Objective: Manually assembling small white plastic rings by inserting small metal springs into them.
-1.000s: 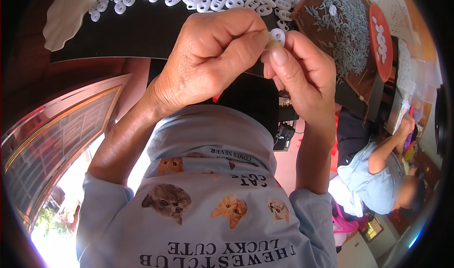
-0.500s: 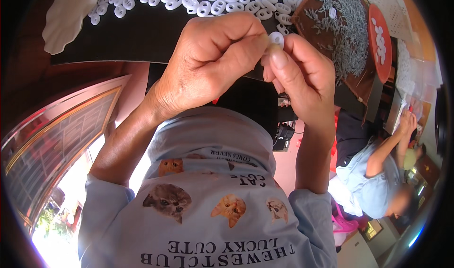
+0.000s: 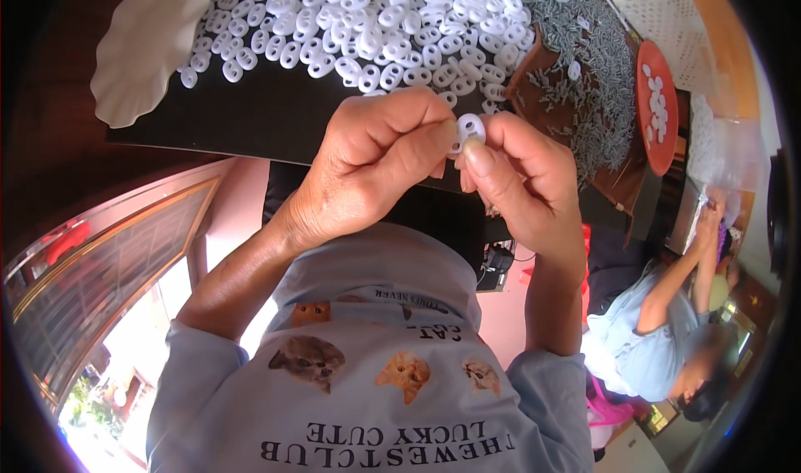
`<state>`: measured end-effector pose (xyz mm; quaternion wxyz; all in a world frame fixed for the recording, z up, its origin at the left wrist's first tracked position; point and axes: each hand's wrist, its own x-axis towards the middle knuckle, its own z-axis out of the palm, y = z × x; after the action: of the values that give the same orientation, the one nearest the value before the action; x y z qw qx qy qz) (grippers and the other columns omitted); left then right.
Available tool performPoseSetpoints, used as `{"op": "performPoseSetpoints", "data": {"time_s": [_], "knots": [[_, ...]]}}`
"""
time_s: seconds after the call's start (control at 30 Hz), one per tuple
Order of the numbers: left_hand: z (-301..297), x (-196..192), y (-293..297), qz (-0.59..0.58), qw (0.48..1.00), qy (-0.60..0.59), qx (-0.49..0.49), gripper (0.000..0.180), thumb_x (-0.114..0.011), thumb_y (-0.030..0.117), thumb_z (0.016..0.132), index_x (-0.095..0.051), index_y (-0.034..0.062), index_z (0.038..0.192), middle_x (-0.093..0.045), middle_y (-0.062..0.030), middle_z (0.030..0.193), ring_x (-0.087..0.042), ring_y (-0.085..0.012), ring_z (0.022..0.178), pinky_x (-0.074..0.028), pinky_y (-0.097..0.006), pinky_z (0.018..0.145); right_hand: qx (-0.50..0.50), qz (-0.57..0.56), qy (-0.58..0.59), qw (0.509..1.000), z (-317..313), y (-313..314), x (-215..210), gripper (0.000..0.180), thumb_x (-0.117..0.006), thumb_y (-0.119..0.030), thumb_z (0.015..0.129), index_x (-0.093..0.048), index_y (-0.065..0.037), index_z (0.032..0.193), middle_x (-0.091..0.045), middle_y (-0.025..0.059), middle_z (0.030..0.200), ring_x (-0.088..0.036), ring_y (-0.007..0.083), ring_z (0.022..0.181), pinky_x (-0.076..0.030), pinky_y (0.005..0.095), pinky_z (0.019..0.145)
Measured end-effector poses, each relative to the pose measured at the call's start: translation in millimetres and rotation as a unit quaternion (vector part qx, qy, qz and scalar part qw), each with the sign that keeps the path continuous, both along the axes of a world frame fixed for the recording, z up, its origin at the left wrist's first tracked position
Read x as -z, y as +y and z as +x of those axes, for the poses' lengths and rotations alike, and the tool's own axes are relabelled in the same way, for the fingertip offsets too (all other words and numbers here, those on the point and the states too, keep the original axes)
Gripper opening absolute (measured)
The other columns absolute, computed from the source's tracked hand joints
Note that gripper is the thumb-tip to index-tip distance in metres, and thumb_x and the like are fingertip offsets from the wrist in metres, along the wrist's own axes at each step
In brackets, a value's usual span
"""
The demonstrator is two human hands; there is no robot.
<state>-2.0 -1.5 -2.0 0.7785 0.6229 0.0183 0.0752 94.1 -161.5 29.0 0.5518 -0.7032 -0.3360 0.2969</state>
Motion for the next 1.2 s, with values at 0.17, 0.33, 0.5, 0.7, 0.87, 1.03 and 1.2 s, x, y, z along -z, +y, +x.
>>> {"op": "performPoseSetpoints", "data": {"time_s": [0.17,0.33,0.5,0.7,0.87,1.03,1.2], "knots": [[0.1,3.1,2.7,-0.002,1.000,-0.018,-0.002,0.018,-0.047,0.009,0.096,-0.059,-0.0035,0.092,-0.057,-0.0050,0.076,-0.049,-0.0069,0.060,-0.040,-0.021,0.054,-0.032,-0.014,0.018,0.999,4.0,1.1,-5.2,0.018,-0.058,-0.010,0.092,-0.050,0.000,0.080,-0.044,0.0004,0.061,-0.036,0.0064,0.053,-0.030,0.0234,0.047],[-1.6,2.0,4.6,-0.007,1.000,-0.021,-0.007,0.017,-0.049,0.009,0.096,-0.058,-0.0032,0.089,-0.056,-0.0041,0.073,-0.052,-0.0080,0.062,-0.042,-0.022,0.056,-0.020,-0.013,0.067,0.997,1.5,8.6,-11.4,0.022,-0.055,-0.012,0.094,-0.050,0.001,0.078,-0.047,0.0018,0.061,-0.039,0.0066,0.053,-0.032,0.0238,0.048],[-1.0,7.5,4.0,-0.003,0.999,-0.044,-0.014,0.017,-0.048,0.009,0.096,-0.058,-0.0035,0.090,-0.057,-0.0048,0.076,-0.051,-0.0072,0.059,-0.040,-0.021,0.052,-0.016,-0.006,0.031,0.999,4.8,14.3,-9.1,0.022,-0.055,-0.011,0.095,-0.052,0.002,0.078,-0.047,0.0024,0.061,-0.042,0.0065,0.055,-0.034,0.0245,0.049],[0.3,6.4,3.6,-0.005,0.999,-0.033,-0.011,0.017,-0.048,0.010,0.096,-0.058,-0.0030,0.089,-0.057,-0.0048,0.075,-0.050,-0.0071,0.059,-0.040,-0.021,0.052,0.009,-0.006,-0.024,1.000,7.3,13.0,-9.3,0.019,-0.059,-0.009,0.092,-0.052,0.002,0.078,-0.045,-0.0002,0.060,-0.039,0.0047,0.054,-0.031,0.0233,0.047],[1.5,6.2,3.1,-0.028,0.999,-0.031,-0.012,0.017,-0.049,0.010,0.096,-0.059,-0.0026,0.090,-0.058,-0.0046,0.074,-0.050,-0.0070,0.058,-0.040,-0.021,0.053,0.029,0.008,-0.011,0.999,8.0,11.3,-6.4,0.016,-0.059,-0.008,0.091,-0.053,0.001,0.079,-0.047,-0.0024,0.059,-0.038,0.0028,0.053,-0.031,0.0221,0.047],[0.2,5.9,4.0,-0.032,0.999,-0.019,-0.015,0.017,-0.049,0.010,0.096,-0.059,-0.0024,0.091,-0.058,-0.0047,0.075,-0.050,-0.0070,0.060,-0.040,-0.021,0.054,0.038,0.026,-0.020,0.999,5.7,15.2,-5.5,0.015,-0.059,-0.007,0.091,-0.055,0.002,0.080,-0.049,-0.0016,0.060,-0.041,0.0025,0.053,-0.032,0.0204,0.048],[-0.6,5.6,4.2,-0.039,0.999,-0.021,-0.023,0.018,-0.049,0.011,0.096,-0.059,-0.0020,0.091,-0.058,-0.0046,0.074,-0.050,-0.0068,0.061,-0.041,-0.021,0.055,0.043,0.031,-0.002,0.999,3.2,18.1,-4.5,0.014,-0.060,-0.007,0.091,-0.055,0.002,0.081,-0.050,-0.0015,0.060,-0.041,0.0024,0.054,-0.032,0.0203,0.048]]}}
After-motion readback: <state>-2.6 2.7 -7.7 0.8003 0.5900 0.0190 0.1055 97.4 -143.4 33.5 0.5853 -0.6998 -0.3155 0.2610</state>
